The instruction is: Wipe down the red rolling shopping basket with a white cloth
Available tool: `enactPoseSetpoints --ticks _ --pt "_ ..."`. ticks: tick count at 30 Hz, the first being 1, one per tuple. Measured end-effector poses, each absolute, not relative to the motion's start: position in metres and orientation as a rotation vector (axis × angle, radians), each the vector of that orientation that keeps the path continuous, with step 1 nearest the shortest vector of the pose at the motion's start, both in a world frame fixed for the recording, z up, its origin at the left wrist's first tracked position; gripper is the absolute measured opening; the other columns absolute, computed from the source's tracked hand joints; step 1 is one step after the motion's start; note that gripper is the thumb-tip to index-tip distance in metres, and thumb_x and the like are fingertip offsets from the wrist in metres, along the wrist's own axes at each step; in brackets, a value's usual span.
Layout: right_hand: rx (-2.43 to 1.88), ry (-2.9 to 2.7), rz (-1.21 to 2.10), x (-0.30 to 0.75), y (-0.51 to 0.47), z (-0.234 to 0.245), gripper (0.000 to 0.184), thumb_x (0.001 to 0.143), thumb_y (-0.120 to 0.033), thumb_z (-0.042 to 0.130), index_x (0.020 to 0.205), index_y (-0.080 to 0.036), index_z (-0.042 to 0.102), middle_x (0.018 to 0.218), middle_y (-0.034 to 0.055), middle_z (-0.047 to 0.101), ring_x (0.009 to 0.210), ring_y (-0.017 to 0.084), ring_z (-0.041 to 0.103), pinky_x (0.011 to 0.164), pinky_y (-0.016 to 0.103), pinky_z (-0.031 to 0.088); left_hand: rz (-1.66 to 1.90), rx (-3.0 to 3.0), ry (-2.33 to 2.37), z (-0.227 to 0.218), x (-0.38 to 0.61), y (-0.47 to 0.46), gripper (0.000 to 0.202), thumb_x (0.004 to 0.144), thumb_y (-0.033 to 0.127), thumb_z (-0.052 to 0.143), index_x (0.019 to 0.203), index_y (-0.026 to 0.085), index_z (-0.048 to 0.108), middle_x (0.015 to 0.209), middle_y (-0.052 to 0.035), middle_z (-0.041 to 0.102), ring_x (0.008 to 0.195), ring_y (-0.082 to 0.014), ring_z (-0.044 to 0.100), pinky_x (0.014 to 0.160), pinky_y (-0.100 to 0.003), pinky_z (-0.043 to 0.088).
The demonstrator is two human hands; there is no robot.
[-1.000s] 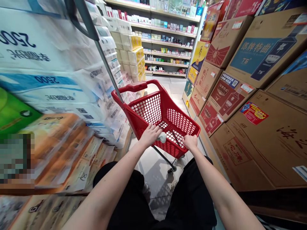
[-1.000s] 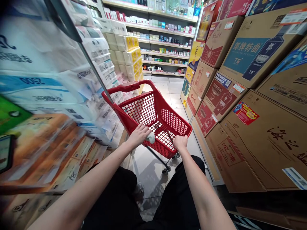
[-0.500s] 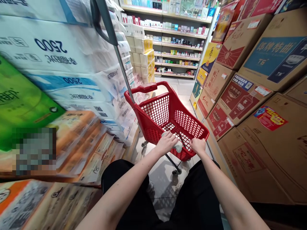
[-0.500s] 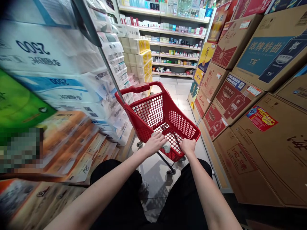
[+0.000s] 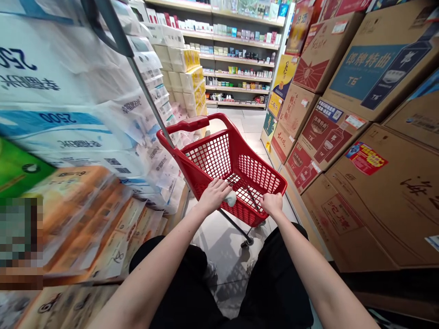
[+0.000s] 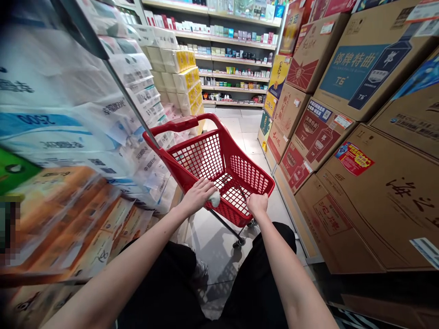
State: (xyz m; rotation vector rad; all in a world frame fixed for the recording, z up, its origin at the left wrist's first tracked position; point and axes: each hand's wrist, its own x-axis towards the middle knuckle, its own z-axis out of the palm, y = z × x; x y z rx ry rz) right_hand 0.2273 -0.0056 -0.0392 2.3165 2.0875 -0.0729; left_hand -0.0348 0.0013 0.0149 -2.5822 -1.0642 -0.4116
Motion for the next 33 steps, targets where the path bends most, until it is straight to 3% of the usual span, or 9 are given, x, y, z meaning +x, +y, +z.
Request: enactPoseSetpoints --ticks 6,11,15,19,27,33 --pt "2.310 2.072 -0.066 0.229 -0.004 -0.036 0.037 0.089 -0.030 0.037 0.088 -0.014 0.071 0.087 0.0152 0.070 0.085 0.023 0.063 0.083 0.037 0.025 -0.390 -2.553 -1.058 0.015 -0.021 -0.001 0.023 0.090 0.019 0.043 0.107 0.022 0.058 0.105 -0.0070 0.059 0.110 -0.0212 0.047 0.104 -0.043 0.026" --pt "2.312 2.083 -0.077 0.233 -0.004 -0.035 0.037 0.089 -0.030 0.038 0.086 -0.014 0.071 0.084 0.0153 0.070 0.084 0.023 0.063 0.081 0.037 0.026 -0.240 -2.688 -0.954 0.019 -0.023 0.012 0.015 0.090 0.021 0.044 0.096 0.021 0.058 0.090 -0.0048 0.060 0.091 -0.0185 0.051 0.088 -0.035 0.033" --pt "2.324 2.115 -0.067 0.235 -0.003 -0.037 0.037 0.089 -0.030 0.038 0.084 -0.014 0.071 0.081 0.0144 0.070 0.081 0.023 0.063 0.081 0.036 0.026 -0.172 -2.757 -0.905 0.023 -0.025 0.025 0.008 0.086 0.023 0.052 0.092 0.021 0.057 0.090 -0.0035 0.061 0.089 -0.0180 0.051 0.083 -0.032 0.032" --pt "2.347 2.111 -0.070 0.237 -0.004 -0.038 0.036 0.088 -0.030 0.040 0.085 -0.013 0.071 0.080 0.0145 0.070 0.080 0.022 0.063 0.081 0.036 0.026 -0.151 -2.809 -0.922 0.025 -0.024 0.030 0.013 0.083 0.031 0.058 0.092 0.022 0.057 0.091 -0.0025 0.061 0.089 -0.0182 0.051 0.078 -0.032 0.032" --pt "2.341 2.127 -0.088 0.240 -0.004 -0.039 0.035 0.088 -0.029 0.040 0.082 -0.014 0.071 0.080 0.0137 0.070 0.081 0.022 0.063 0.082 0.036 0.026 -0.250 -2.790 -0.998 0.021 -0.020 0.017 0.014 0.085 0.024 0.052 0.098 0.024 0.058 0.093 -0.0033 0.061 0.092 -0.0188 0.050 0.084 -0.034 0.031" --pt "2.339 2.098 -0.111 0.240 -0.005 -0.035 0.037 0.089 -0.031 0.038 0.087 -0.015 0.071 0.084 0.0138 0.070 0.086 0.022 0.062 0.083 0.036 0.026 -0.300 -2.861 -0.966 0.021 -0.023 0.016 0.030 0.079 0.015 0.055 0.106 0.027 0.059 0.100 -0.0027 0.063 0.096 -0.0181 0.051 0.085 -0.032 0.031"
